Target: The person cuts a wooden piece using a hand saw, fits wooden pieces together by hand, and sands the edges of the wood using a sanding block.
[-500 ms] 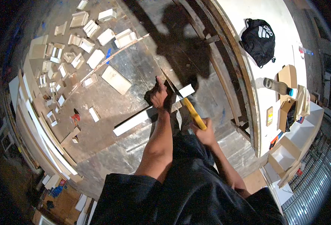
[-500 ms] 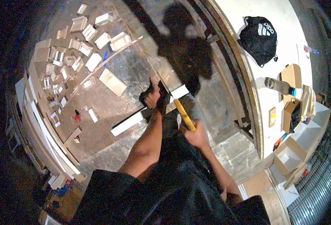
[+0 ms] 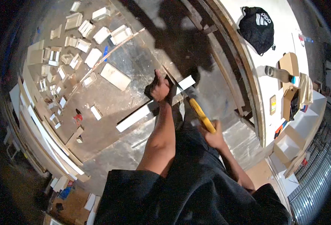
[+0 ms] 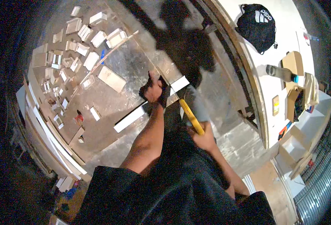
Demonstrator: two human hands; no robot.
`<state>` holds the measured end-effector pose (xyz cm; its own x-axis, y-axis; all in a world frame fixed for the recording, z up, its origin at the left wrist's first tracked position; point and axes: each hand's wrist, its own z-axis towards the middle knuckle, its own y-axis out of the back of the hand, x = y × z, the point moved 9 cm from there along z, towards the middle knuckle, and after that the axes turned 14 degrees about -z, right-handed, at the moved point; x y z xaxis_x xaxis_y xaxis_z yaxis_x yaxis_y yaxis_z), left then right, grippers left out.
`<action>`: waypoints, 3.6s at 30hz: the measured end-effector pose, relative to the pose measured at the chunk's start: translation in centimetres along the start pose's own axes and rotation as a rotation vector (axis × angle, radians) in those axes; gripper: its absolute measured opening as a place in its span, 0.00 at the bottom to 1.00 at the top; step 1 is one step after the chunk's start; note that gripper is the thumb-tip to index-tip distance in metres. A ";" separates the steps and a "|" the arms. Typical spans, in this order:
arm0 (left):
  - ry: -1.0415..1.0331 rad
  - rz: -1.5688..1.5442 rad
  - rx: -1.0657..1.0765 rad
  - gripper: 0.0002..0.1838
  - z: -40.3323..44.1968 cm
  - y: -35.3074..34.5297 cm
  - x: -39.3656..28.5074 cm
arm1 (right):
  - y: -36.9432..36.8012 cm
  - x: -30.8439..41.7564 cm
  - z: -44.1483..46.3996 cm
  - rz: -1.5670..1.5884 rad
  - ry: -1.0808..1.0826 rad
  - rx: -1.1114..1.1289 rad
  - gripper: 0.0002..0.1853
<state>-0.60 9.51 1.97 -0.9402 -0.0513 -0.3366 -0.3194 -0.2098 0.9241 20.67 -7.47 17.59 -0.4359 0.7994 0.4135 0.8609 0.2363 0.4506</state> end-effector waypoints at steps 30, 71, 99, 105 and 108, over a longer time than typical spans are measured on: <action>-0.043 0.023 -0.114 0.39 -0.4 0.3 -0.1 | -0.3 -0.8 1.0 -0.014 0.082 -0.101 0.22; 0.146 -0.348 0.015 0.34 -1.1 -0.8 2.1 | 0.0 6.2 1.2 0.034 0.362 0.038 0.11; 0.141 0.016 -0.136 0.37 -1.0 0.3 1.3 | 0.6 3.1 0.2 -0.172 0.083 0.039 0.26; 0.087 0.043 -0.046 0.36 -1.1 0.6 -0.5 | 0.8 2.7 -1.3 -0.096 0.021 0.040 0.20; 0.158 -0.061 0.012 0.37 -2.3 -0.3 1.3 | 0.6 4.3 -0.1 0.155 0.210 0.088 0.12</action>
<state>-1.45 7.23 0.88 -0.8890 -0.1922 -0.4156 -0.3777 -0.2053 0.9029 19.31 -3.95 19.69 -0.3346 0.6996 0.6314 0.9369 0.1749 0.3027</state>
